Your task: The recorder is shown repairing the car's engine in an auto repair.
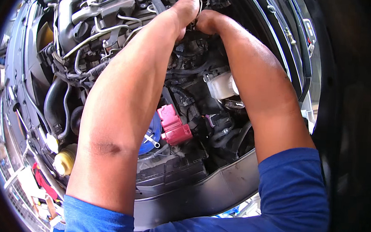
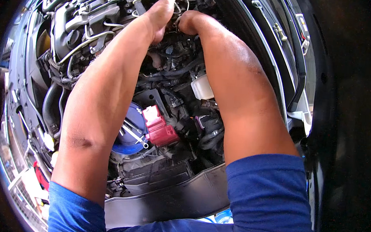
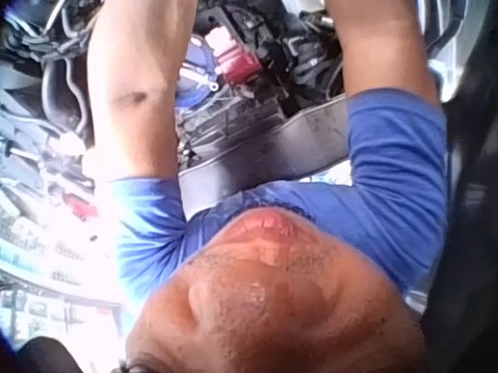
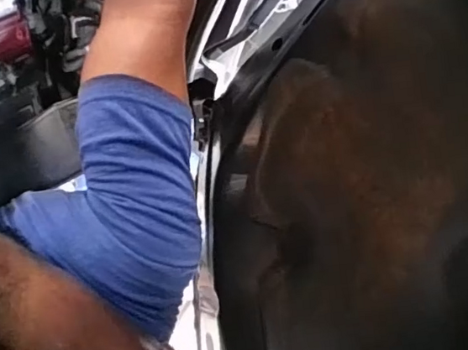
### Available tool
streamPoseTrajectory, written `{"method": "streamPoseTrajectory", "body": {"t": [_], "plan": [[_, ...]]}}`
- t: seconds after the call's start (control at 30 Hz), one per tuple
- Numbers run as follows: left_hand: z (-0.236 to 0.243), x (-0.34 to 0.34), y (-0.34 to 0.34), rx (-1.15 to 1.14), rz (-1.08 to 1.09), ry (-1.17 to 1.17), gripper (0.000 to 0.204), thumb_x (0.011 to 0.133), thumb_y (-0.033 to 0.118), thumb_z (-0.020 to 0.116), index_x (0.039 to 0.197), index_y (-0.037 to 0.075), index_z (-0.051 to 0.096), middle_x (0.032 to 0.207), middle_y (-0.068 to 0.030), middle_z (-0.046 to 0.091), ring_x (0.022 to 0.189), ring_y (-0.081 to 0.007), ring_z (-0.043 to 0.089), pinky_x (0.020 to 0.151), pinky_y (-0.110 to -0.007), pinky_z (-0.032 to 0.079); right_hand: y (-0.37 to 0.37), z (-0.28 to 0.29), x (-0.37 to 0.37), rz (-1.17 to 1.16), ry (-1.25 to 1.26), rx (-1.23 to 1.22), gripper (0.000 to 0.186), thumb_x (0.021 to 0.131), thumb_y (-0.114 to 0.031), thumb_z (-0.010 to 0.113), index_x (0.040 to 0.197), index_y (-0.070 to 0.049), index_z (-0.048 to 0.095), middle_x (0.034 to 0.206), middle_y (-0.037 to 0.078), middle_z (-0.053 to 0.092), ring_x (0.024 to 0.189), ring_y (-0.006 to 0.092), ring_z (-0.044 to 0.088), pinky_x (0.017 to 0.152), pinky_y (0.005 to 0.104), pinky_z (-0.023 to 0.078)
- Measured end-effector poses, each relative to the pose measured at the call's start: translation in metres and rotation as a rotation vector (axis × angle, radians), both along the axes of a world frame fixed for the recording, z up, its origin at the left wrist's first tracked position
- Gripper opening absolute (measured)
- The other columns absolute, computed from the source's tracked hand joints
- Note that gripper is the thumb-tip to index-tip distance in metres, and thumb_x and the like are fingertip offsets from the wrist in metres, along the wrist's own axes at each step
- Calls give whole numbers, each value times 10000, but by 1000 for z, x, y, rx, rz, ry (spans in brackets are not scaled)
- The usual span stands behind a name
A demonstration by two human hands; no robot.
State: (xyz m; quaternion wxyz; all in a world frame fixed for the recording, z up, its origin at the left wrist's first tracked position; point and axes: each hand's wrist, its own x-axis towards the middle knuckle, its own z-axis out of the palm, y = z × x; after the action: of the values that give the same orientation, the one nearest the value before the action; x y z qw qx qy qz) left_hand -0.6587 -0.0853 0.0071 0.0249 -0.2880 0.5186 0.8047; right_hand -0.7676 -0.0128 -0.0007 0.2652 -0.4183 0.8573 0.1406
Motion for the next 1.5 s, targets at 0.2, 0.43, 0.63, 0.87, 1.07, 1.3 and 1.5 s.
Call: {"method": "streamPoseTrajectory", "body": {"t": [0.2,0.43,0.63,0.87,1.07,1.3,1.5], "plan": [[25,-10,23,-9,-115,-16,1028,879,841,280,1572,83,248,1647,-204,135,1529,-318,105,1214,-498,98,13,5,-27,110,72,143,383,922,-209,571,1275,-92,664,1346,154,617,1247,297,586,1029,401,461],[16,1,23,-218,-222,-48,933,927,791,237,1480,71,452,1552,-223,381,1486,-343,266,1202,-518,167,3,-9,-19,305,24,233,417,1004,-204,475,1392,-75,554,1458,170,517,1336,280,504,1136,370,372],[15,-21,35,-325,-210,17,926,922,799,249,1449,78,497,1497,-228,457,1461,-345,326,1181,-517,238,28,-25,-53,370,109,268,396,990,-186,515,1373,-102,565,1414,171,559,1287,271,539,1114,354,378],[-11,-5,24,-157,16,50,1142,801,880,444,1412,-85,470,1510,-309,388,1458,-368,305,1195,-477,200,30,-33,-6,25,-44,-292,389,920,-239,608,1296,-143,626,1323,165,629,1224,335,594,1038,409,446],[0,-7,38,-281,81,11,1084,860,862,307,1375,-68,523,1471,-286,457,1400,-377,427,1152,-421,330,45,-39,-8,-197,69,-373,446,881,-332,649,1284,-140,642,1336,149,627,1272,345,565,1070,468,415],[-17,-4,25,-165,193,80,1136,839,862,404,1415,-116,446,1492,-299,416,1422,-331,363,1176,-442,248,26,-34,7,-287,52,-373,515,791,-402,727,1217,-116,685,1311,152,644,1267,353,569,1070,492,408],[22,3,66,-663,-47,188,870,930,665,472,1310,-115,536,1292,-334,581,1290,-392,532,1117,-397,374,87,-70,-79,-507,-165,-1068,369,835,-353,703,1106,-103,718,1209,187,684,1139,293,650,955,380,489]]}}
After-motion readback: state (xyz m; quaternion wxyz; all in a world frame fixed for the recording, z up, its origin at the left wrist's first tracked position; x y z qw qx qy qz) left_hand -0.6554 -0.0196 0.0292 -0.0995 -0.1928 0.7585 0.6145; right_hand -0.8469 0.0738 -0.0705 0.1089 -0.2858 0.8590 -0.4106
